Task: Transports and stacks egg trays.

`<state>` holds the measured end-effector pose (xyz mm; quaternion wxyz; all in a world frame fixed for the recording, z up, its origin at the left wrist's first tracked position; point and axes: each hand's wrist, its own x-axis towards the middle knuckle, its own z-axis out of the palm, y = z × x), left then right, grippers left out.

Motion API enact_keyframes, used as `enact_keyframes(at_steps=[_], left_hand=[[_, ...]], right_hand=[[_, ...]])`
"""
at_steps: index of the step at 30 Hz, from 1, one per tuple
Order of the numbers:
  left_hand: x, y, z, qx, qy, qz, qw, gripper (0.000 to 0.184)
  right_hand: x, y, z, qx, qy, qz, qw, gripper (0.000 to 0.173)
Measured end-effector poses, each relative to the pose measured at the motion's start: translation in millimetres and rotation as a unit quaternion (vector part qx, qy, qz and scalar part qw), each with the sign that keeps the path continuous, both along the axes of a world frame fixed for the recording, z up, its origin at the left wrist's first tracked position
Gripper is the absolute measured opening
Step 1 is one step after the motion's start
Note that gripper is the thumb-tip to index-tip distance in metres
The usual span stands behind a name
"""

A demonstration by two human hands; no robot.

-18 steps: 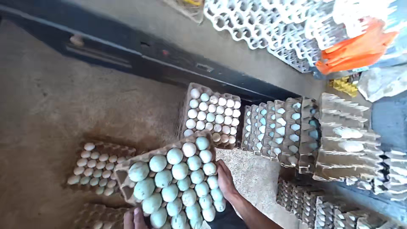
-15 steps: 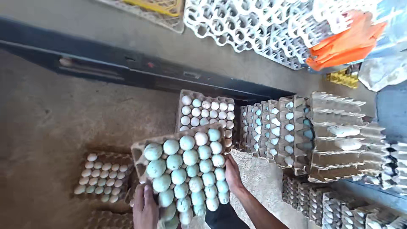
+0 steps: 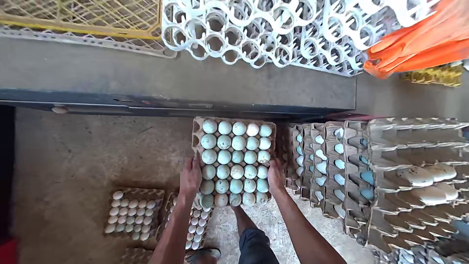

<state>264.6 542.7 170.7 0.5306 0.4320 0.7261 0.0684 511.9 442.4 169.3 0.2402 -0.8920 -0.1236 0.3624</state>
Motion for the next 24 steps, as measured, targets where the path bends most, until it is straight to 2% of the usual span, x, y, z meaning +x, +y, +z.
enact_keyframes(at_steps=[4,9,24], left_hand=[[-1,-8,-15,-0.017,0.021,0.002,1.000,0.041],[0,-14,-25,0.011,0.024,-0.001,1.000,0.041],[8,9,-26,-0.022,0.039,-0.033,0.998,0.038]], right_hand=[[2,-2,-14,-0.009,-0.005,0.024,1.000,0.042],[6,-1,-17,-0.004,-0.006,0.023,1.000,0.041],[2,9,-23,-0.029,-0.023,0.018,0.999,0.042]])
